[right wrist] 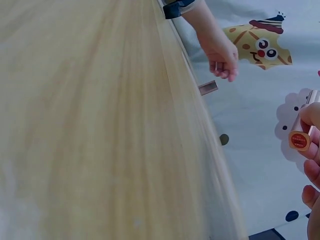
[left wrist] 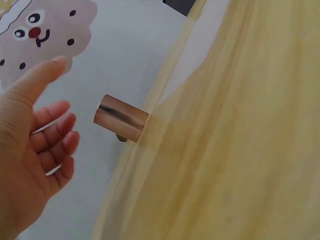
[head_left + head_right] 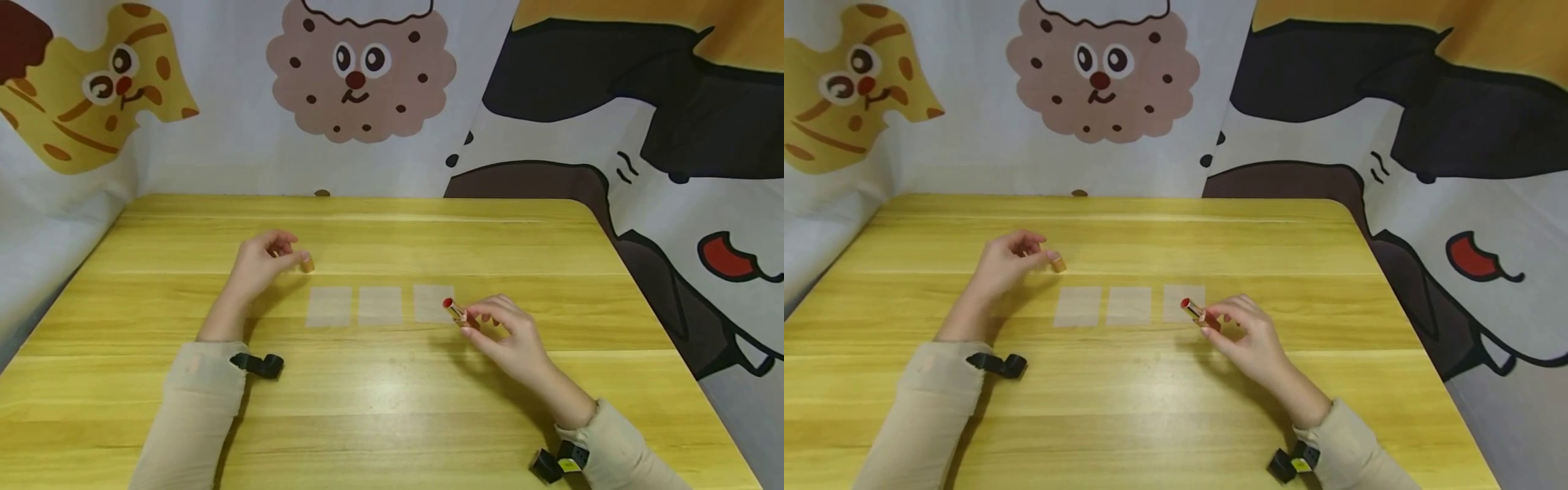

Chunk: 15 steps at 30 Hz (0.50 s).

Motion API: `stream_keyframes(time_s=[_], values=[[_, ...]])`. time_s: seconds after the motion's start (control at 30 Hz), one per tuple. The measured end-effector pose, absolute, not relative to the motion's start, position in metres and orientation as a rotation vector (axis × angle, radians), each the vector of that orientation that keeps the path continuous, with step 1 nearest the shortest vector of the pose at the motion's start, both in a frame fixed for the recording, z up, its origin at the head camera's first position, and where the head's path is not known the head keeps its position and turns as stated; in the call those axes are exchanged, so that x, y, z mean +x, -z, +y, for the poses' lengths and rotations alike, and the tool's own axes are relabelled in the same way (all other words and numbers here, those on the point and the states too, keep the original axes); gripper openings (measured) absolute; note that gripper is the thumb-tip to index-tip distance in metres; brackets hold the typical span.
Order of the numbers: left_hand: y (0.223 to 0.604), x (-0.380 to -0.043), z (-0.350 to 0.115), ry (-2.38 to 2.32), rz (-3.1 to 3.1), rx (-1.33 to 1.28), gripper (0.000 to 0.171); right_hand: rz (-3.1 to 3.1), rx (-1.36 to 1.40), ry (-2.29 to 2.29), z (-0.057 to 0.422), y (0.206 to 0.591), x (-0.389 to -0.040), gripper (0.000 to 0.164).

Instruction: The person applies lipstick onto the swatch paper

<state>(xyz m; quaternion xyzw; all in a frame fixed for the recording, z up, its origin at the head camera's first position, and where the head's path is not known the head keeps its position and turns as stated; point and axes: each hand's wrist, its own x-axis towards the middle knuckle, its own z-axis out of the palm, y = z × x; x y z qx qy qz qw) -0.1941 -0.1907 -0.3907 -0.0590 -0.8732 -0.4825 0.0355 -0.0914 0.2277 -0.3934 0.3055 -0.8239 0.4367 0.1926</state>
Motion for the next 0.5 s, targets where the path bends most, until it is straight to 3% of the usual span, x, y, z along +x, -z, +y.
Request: stream_keyframes(time_s=[0.5], values=[[0.365,-0.183,-0.164,1.376,-2.460,-0.387,0.039,-2.295,0.852,-1.230,0.226,0.390,-0.089,0.031]])
